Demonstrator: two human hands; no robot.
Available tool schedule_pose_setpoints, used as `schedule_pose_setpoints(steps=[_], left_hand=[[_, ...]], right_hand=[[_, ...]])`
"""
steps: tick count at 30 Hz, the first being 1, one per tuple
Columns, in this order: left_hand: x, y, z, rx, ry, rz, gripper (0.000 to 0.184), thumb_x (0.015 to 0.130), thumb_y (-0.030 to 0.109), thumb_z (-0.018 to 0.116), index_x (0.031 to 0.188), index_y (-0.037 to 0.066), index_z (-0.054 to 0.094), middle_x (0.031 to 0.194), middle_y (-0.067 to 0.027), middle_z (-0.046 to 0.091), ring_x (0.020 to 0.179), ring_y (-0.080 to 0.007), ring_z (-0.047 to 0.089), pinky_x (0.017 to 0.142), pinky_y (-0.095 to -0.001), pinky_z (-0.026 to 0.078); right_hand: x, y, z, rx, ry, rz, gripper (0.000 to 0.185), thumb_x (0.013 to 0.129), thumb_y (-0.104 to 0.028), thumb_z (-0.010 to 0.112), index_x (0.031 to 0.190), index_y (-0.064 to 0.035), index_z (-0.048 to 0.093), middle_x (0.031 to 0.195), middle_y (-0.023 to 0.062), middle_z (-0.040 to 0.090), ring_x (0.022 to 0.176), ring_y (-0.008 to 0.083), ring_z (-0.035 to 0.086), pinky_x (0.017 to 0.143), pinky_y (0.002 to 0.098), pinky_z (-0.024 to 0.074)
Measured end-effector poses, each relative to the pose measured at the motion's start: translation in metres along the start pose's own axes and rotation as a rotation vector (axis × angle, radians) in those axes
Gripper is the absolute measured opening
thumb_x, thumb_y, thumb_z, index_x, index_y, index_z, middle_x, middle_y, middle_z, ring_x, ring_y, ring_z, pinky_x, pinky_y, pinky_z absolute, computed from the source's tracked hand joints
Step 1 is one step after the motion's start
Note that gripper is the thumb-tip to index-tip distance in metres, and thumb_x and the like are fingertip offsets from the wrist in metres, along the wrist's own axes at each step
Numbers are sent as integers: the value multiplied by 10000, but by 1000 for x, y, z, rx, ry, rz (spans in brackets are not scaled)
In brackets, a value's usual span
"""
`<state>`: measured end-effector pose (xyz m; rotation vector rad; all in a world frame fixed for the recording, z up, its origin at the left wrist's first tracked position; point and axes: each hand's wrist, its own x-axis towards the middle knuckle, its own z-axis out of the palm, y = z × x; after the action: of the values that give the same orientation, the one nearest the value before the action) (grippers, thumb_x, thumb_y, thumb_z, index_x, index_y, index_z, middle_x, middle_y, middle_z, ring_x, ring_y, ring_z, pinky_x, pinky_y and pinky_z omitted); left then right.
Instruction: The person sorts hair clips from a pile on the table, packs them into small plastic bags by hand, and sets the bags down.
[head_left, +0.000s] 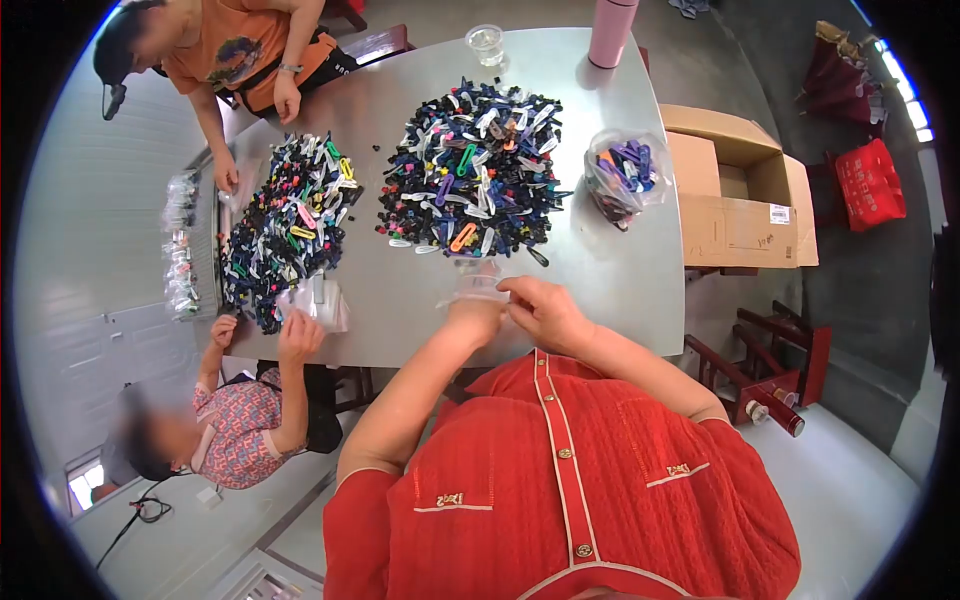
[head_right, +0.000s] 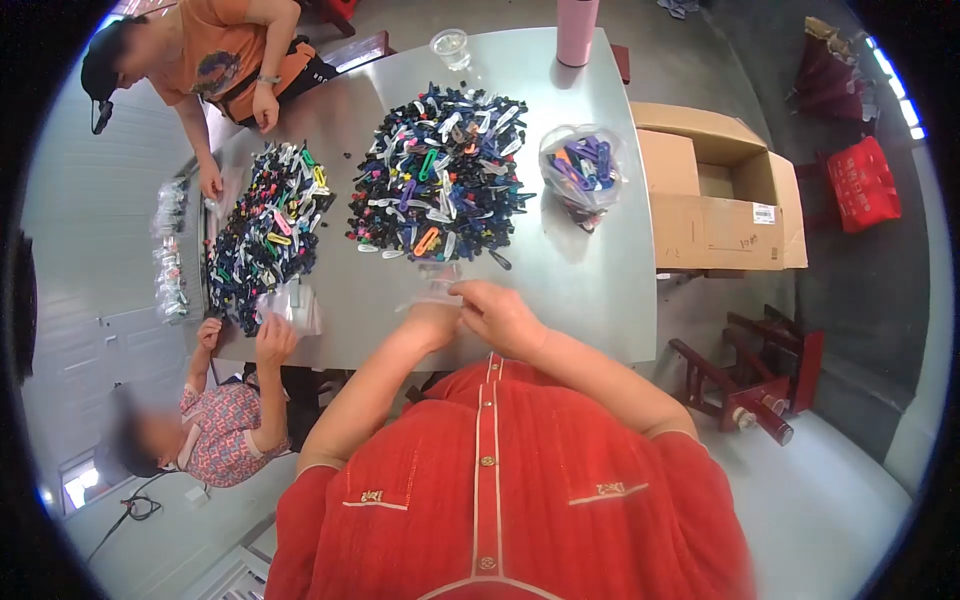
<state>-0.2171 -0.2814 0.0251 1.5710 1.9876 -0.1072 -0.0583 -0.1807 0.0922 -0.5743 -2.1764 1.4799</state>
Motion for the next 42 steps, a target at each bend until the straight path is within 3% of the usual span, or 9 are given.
schedule_pose_setpoints(steps=[6, 9, 12, 14, 20, 26, 33, 36, 42], left_hand=[[-17, 12, 2, 201, 250, 86, 542, 937, 163, 538, 1463, 266, 464, 1575, -238, 233, 1397, -492, 298, 1166, -526, 254], [-16, 11, 15, 131, -59, -70, 538, 939, 160, 530, 1469, 221, 463, 1565, -239, 254, 1405, -476, 293, 1172, -500, 255], [-18, 9, 23, 75, 407, -76, 449, 925, 147, 519, 1371, 114, 557, 1490, -257, 383, 1341, -442, 406, 1104, -478, 363], [-26, 21, -19, -336, 153, -90, 347, 911, 130, 499, 1217, 30, 627, 1304, -272, 564, 1184, -413, 556, 983, -474, 460], [-25, 10, -28, -332, -65, -34, 244, 881, 120, 486, 1003, 25, 675, 1062, -229, 669, 1043, -370, 624, 863, -467, 493], [-23, -8, -20, -233, -144, 298, 295, 899, 174, 456, 933, -31, 665, 1061, -257, 658, 1009, -406, 626, 868, -505, 480], [-41, 22, -81, -378, -297, 10, 320, 892, 118, 449, 1071, -34, 666, 1195, -275, 626, 1103, -392, 619, 926, -475, 477], [-68, 9, -77, -450, 73, 173, 266, 901, 133, 500, 1021, -37, 665, 1026, -271, 645, 987, -427, 620, 866, -493, 484], [-77, 17, -104, -182, 853, -140, 172, 855, 53, 574, 995, -23, 636, 932, -212, 602, 887, -409, 628, 795, -493, 506]], right_hand=[[-5, -1, -8, 16, -22, -92, 288, 843, -43, 640, 1130, -66, 628, 879, 154, 640, 764, 322, 652, 682, 394, 526], [-12, 13, -1, 14, -67, -85, 291, 842, -41, 638, 1132, -63, 628, 867, 154, 636, 757, 323, 645, 683, 389, 527], [-13, 15, 0, -21, -79, -54, 296, 846, -41, 639, 1140, -65, 628, 853, 145, 640, 738, 303, 644, 678, 374, 530], [-11, 7, -1, -10, -72, 23, 278, 856, -50, 617, 1134, -56, 628, 906, 172, 652, 793, 344, 648, 714, 402, 531], [-5, 5, 11, -4, -45, 128, 264, 866, -59, 617, 1130, -56, 632, 902, 176, 664, 781, 341, 659, 711, 406, 532], [6, -3, 11, 15, -18, 188, 286, 850, -28, 631, 1135, -57, 631, 795, 128, 643, 687, 260, 638, 660, 361, 521], [23, -9, 14, 23, 65, 143, 282, 851, -1, 650, 1129, -32, 619, 716, 35, 603, 599, 97, 547, 581, 273, 474], [27, -14, 8, 28, 67, 183, 284, 850, -8, 651, 1132, -31, 621, 704, 27, 591, 596, 88, 540, 574, 269, 466], [35, -6, 3, -31, 5, 230, 318, 829, -33, 650, 1145, -53, 624, 741, 92, 640, 619, 178, 622, 615, 320, 513]])
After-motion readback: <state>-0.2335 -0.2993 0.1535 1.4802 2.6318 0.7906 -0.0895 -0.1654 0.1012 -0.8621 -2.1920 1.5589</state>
